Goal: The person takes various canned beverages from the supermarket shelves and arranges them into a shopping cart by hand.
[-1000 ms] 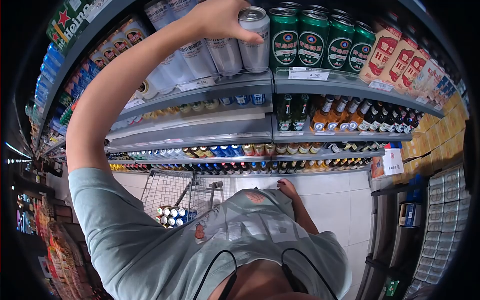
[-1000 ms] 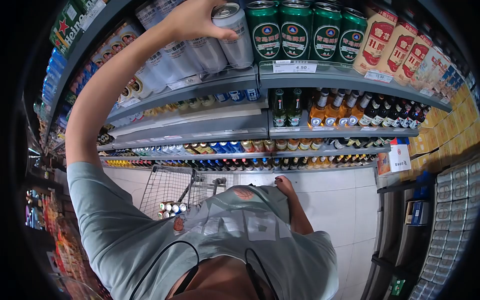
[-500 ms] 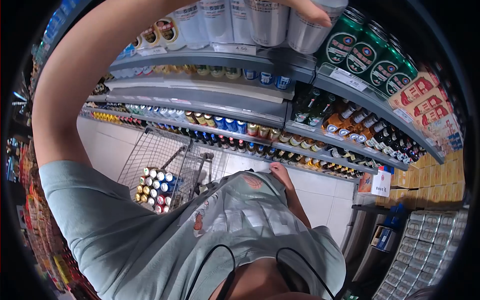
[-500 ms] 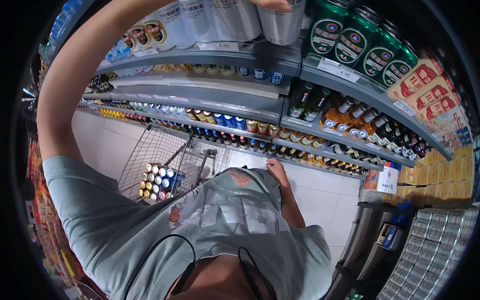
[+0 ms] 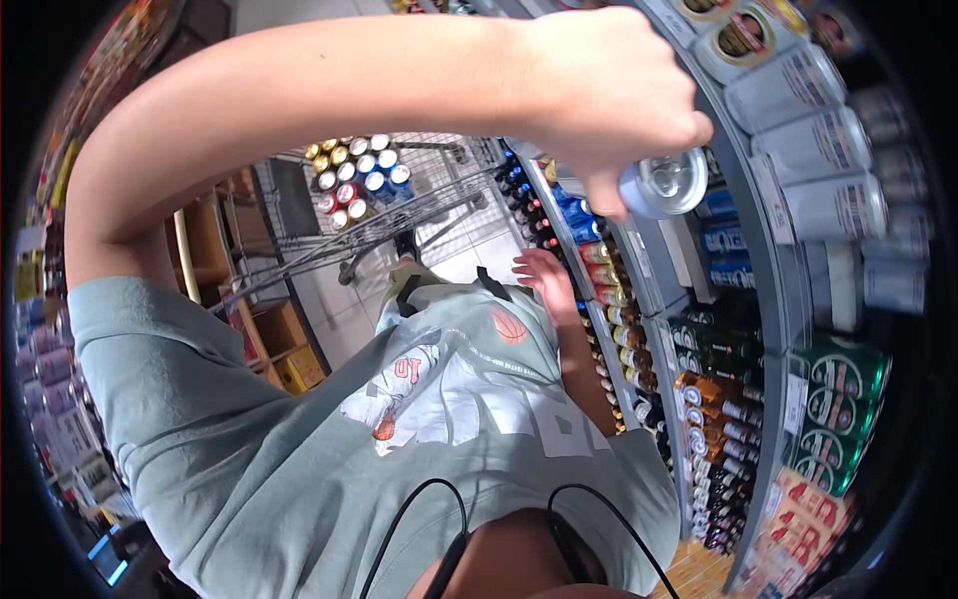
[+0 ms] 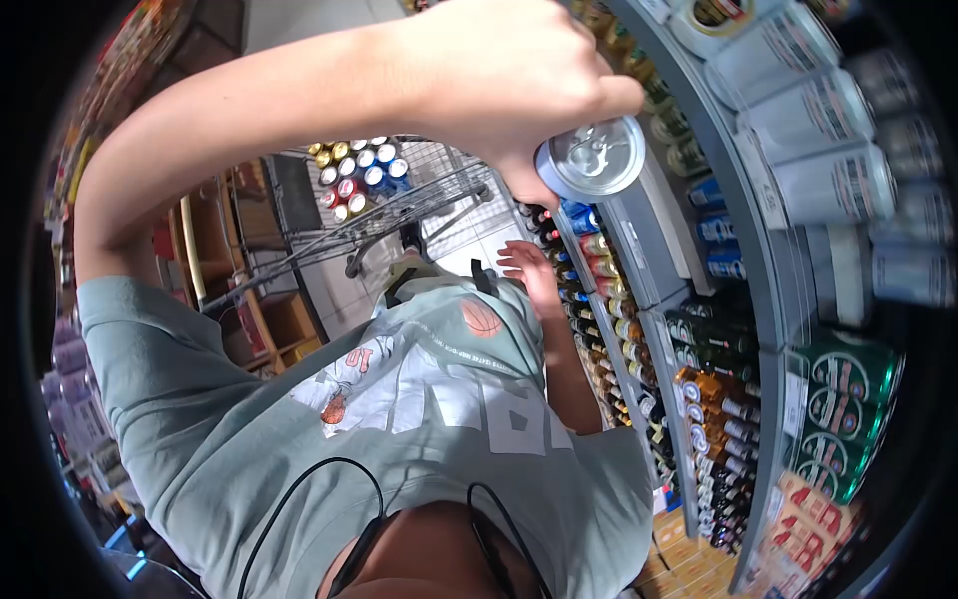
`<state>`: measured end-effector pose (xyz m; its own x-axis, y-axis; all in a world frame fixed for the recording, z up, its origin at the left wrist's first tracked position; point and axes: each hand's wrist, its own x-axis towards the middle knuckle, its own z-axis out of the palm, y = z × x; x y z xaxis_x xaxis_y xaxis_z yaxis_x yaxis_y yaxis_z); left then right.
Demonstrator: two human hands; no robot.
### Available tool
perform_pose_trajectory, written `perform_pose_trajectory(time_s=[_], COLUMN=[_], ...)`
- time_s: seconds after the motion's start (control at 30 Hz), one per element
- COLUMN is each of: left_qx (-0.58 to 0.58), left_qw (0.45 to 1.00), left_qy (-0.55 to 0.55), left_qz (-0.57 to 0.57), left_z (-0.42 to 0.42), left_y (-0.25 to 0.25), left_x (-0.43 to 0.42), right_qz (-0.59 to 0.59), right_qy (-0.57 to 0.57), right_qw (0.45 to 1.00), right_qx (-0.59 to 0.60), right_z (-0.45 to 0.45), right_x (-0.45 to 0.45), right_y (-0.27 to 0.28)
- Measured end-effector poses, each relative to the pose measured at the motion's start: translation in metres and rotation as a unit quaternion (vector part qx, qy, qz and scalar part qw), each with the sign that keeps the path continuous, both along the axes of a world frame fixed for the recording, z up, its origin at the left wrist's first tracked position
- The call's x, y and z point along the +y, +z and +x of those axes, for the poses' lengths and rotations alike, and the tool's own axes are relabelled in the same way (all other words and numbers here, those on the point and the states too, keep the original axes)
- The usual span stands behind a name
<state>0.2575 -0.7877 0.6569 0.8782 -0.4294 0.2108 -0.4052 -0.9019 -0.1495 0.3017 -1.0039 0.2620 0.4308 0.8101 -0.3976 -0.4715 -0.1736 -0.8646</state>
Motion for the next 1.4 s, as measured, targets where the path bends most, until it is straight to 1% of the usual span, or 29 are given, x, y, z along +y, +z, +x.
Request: perform_pose_trajectory(time_s=[0.03, 0.1, 0.13, 0.2, 0.3, 0.37, 0.4, 0.43, 0.5, 0.53, 0.57, 0.63, 0.67, 0.7, 0.77, 0.8, 0.83, 0.9, 0.97, 1.0, 1.03, 1.1, 1.13, 1.17, 1.23, 1.27, 1.3, 1.37, 1.4], left_qx=[-0.006, 0.07, 0.069, 0.084, 0.125, 0.123, 0.111, 0.114, 0.078, 0.093, 0.104, 0.106, 0.122, 0.099, 0.094, 0.124, 0.099, 0.13, 0.116, 0.105, 0.11, 0.102, 0.082, 0.085, 0.048, 0.067, 0.072, 0.114, 0.098], left_qw=[0.999, 0.992, 0.991, 0.987, 0.974, 0.969, 0.965, 0.965, 0.962, 0.957, 0.95, 0.942, 0.929, 0.921, 0.924, 0.916, 0.917, 0.904, 0.897, 0.891, 0.888, 0.887, 0.885, 0.882, 0.889, 0.876, 0.871, 0.858, 0.864], left_qy=[0.028, 0.089, 0.109, 0.133, 0.19, 0.207, 0.228, 0.227, 0.242, 0.25, 0.263, 0.28, 0.294, 0.293, 0.303, 0.306, 0.301, 0.304, 0.308, 0.311, 0.312, 0.311, 0.318, 0.321, 0.356, 0.356, 0.361, 0.37, 0.372], left_qz=[0.033, 0.05, 0.037, 0.022, -0.026, -0.044, -0.06, -0.067, -0.101, -0.111, -0.129, -0.155, -0.188, -0.235, -0.215, -0.227, -0.241, -0.27, -0.294, -0.313, -0.319, -0.327, -0.329, -0.334, -0.285, -0.319, -0.325, -0.337, -0.326], left_z=[-0.006, -0.016, -0.023, -0.034, -0.055, -0.066, -0.071, -0.077, -0.086, -0.09, -0.094, -0.103, -0.108, -0.116, -0.126, -0.129, -0.133, -0.136, -0.139, -0.141, -0.143, -0.145, -0.147, -0.15, -0.155, -0.157, -0.159, -0.162, -0.165], left_y=[-0.018, -0.053, -0.073, -0.112, -0.161, -0.201, -0.223, -0.243, -0.286, -0.305, -0.324, -0.358, -0.375, -0.394, -0.425, -0.435, -0.45, -0.475, -0.501, -0.513, -0.522, -0.541, -0.554, -0.565, -0.585, -0.595, -0.6, -0.613, -0.624], left_x=[0.013, 0.042, 0.058, 0.09, 0.124, 0.145, 0.155, 0.164, 0.184, 0.193, 0.201, 0.217, 0.224, 0.23, 0.233, 0.236, 0.238, 0.239, 0.24, 0.24, 0.242, 0.244, 0.244, 0.243, 0.244, 0.243, 0.242, 0.25, 0.25], right_qz=[0.067, 0.109, 0.096, 0.061, 0.038, 0.008, -0.024, 0.019, -0.041, -0.078, -0.097, -0.113, -0.123, -0.098, -0.249, -0.259, -0.275, -0.298, -0.267, -0.257, -0.264, -0.351, -0.353, -0.359, -0.28, -0.306, -0.313, -0.328, -0.375], right_qy=[0.031, 0.051, 0.061, 0.027, -0.004, 0.03, 0.041, 0.1, 0.065, 0.048, 0.056, 0.076, 0.088, 0.128, 0.12, 0.125, 0.129, 0.135, 0.147, 0.16, 0.16, 0.18, 0.206, 0.208, 0.232, 0.231, 0.235, 0.212, 0.232], right_qw=[0.994, 0.972, 0.973, 0.969, 0.953, 0.958, 0.963, 0.953, 0.963, 0.965, 0.969, 0.969, 0.966, 0.958, 0.94, 0.937, 0.934, 0.928, 0.925, 0.927, 0.924, 0.9, 0.884, 0.88, 0.927, 0.918, 0.914, 0.92, 0.895], right_qx=[0.078, 0.204, 0.201, 0.24, 0.3, 0.284, 0.266, 0.286, 0.258, 0.245, 0.221, 0.207, 0.21, 0.236, 0.2, 0.2, 0.19, 0.178, 0.226, 0.22, 0.224, 0.185, 0.228, 0.231, 0.087, 0.1, 0.104, 0.04, 0.067], right_z=[0.001, 0.003, 0.005, 0.007, 0.015, 0.018, 0.015, 0.019, 0.011, 0.006, 0.003, -0.002, -0.001, -0.001, -0.006, -0.009, -0.011, -0.012, -0.009, -0.007, -0.012, -0.02, -0.016, -0.02, -0.027, -0.027, -0.032, -0.039, -0.036], right_x=[0.016, 0.054, 0.075, 0.119, 0.179, 0.217, 0.233, 0.249, 0.281, 0.295, 0.303, 0.324, 0.334, 0.341, 0.365, 0.371, 0.373, 0.371, 0.364, 0.363, 0.37, 0.387, 0.384, 0.381, 0.383, 0.384, 0.383, 0.393, 0.4], right_y=[0.008, 0.017, 0.021, 0.036, 0.032, 0.026, 0.036, 0.018, -0.015, -0.03, -0.045, -0.052, -0.062, -0.067, -0.076, -0.087, -0.104, -0.14, -0.185, -0.197, -0.191, -0.181, -0.204, -0.221, -0.243, -0.254, -0.263, -0.283, -0.288])
